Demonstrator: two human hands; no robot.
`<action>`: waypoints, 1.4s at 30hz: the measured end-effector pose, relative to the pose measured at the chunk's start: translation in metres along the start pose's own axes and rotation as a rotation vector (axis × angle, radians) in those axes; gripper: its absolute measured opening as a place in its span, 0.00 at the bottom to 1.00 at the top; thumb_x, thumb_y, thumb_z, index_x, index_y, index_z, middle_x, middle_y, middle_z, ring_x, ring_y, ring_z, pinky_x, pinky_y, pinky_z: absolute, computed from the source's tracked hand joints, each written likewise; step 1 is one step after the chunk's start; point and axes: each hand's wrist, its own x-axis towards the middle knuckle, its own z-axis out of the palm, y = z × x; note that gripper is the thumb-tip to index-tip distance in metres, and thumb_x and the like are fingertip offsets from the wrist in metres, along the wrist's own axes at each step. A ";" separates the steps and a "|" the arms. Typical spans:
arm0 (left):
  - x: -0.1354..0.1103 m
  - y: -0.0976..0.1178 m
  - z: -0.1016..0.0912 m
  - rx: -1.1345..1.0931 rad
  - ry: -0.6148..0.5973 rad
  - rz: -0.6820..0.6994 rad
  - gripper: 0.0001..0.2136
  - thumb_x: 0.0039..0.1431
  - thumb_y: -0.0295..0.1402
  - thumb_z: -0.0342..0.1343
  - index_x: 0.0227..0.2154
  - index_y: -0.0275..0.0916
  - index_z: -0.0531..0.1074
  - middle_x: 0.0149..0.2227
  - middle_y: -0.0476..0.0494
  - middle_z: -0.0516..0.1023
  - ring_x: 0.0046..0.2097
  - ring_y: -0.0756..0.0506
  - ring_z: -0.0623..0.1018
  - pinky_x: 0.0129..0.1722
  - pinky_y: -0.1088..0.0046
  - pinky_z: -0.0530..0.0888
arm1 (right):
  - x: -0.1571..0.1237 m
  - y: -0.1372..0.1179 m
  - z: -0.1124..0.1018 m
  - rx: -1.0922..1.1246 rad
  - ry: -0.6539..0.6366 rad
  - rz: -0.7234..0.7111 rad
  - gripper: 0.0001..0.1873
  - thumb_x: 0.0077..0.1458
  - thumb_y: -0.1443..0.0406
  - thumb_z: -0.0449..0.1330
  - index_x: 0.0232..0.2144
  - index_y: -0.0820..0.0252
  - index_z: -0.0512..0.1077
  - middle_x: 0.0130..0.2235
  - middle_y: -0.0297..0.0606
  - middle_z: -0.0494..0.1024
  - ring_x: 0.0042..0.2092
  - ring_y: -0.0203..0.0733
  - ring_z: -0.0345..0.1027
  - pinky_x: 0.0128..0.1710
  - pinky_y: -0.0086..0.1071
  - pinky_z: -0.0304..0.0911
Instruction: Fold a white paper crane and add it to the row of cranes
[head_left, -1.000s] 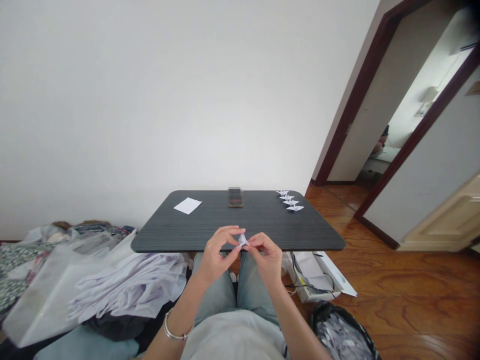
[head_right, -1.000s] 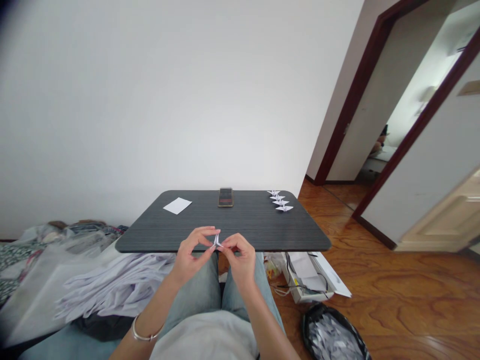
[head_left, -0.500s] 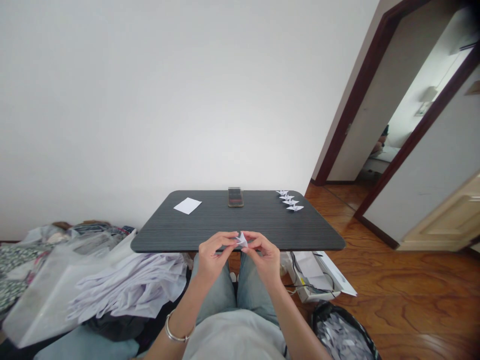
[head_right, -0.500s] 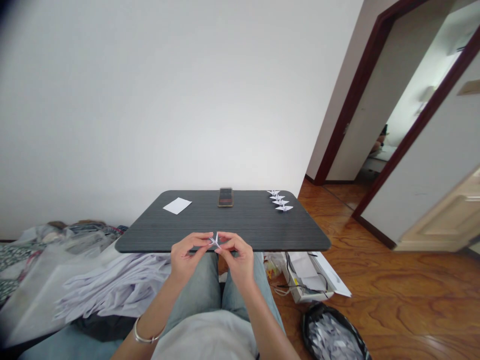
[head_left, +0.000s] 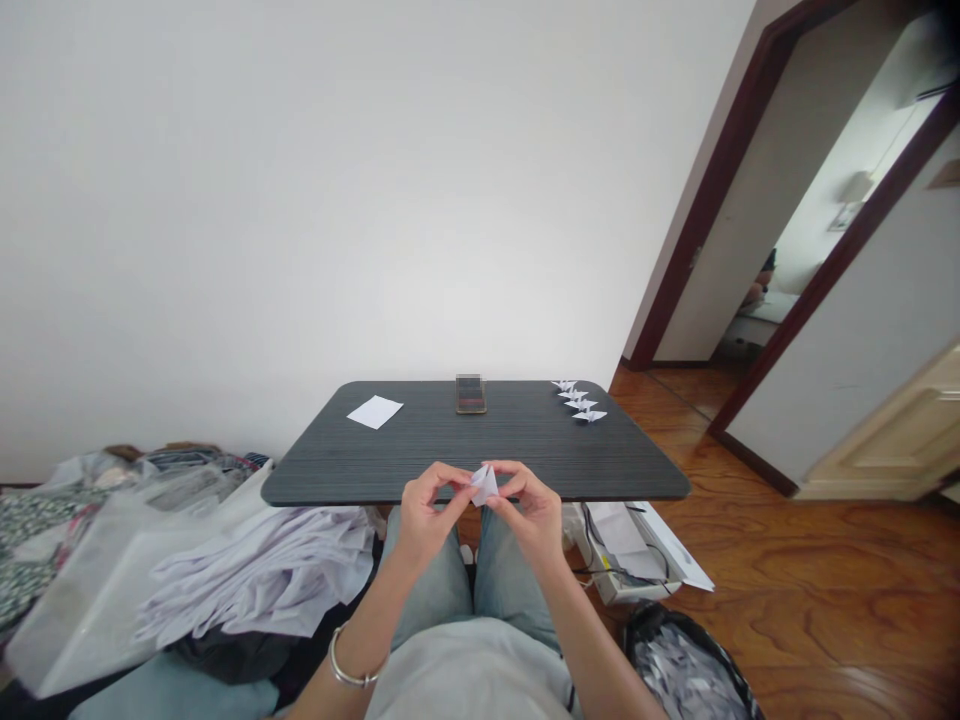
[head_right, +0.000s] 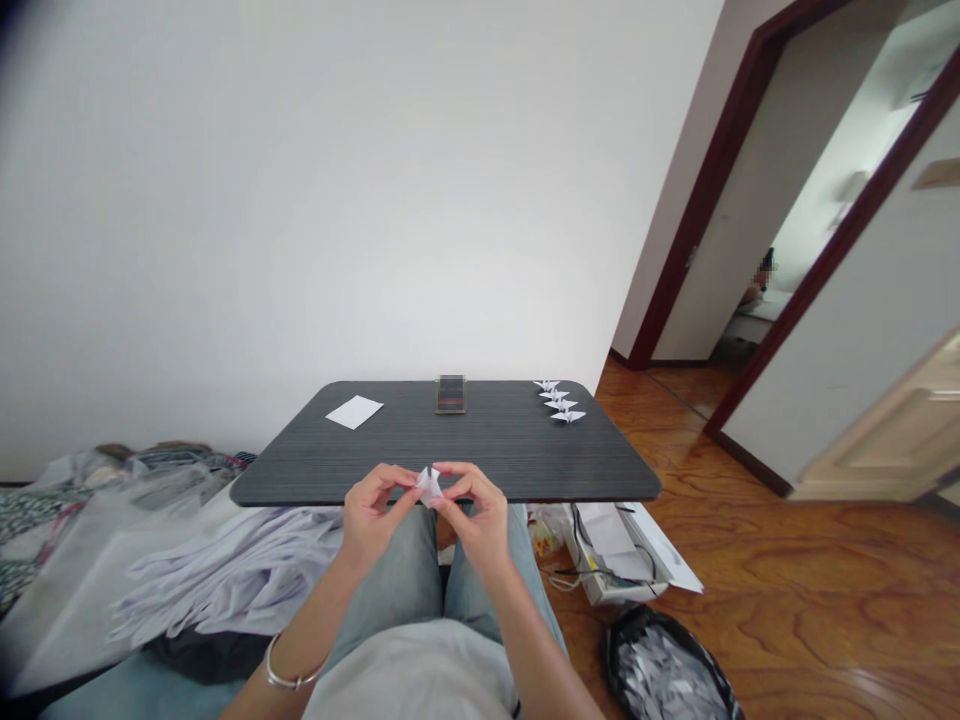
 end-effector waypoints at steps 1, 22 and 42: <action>0.000 0.000 0.001 -0.019 0.009 -0.024 0.02 0.49 0.27 0.59 0.27 0.37 0.71 0.28 0.46 0.76 0.31 0.48 0.75 0.33 0.74 0.71 | 0.000 0.000 0.000 0.004 0.013 0.003 0.07 0.46 0.68 0.63 0.21 0.59 0.68 0.38 0.41 0.76 0.41 0.45 0.69 0.40 0.37 0.62; 0.006 0.020 0.015 -0.393 0.030 -0.518 0.07 0.44 0.33 0.62 0.26 0.35 0.74 0.24 0.49 0.76 0.26 0.53 0.71 0.27 0.78 0.66 | 0.000 0.001 0.007 0.102 0.133 0.318 0.08 0.43 0.64 0.64 0.27 0.61 0.71 0.24 0.32 0.71 0.26 0.34 0.62 0.24 0.26 0.57; 0.005 0.011 0.019 -0.218 0.097 -0.398 0.11 0.49 0.39 0.57 0.21 0.35 0.69 0.19 0.53 0.66 0.22 0.53 0.64 0.22 0.79 0.60 | 0.000 0.002 0.006 -0.057 0.024 0.362 0.11 0.44 0.60 0.63 0.19 0.62 0.70 0.20 0.33 0.70 0.23 0.34 0.60 0.23 0.27 0.55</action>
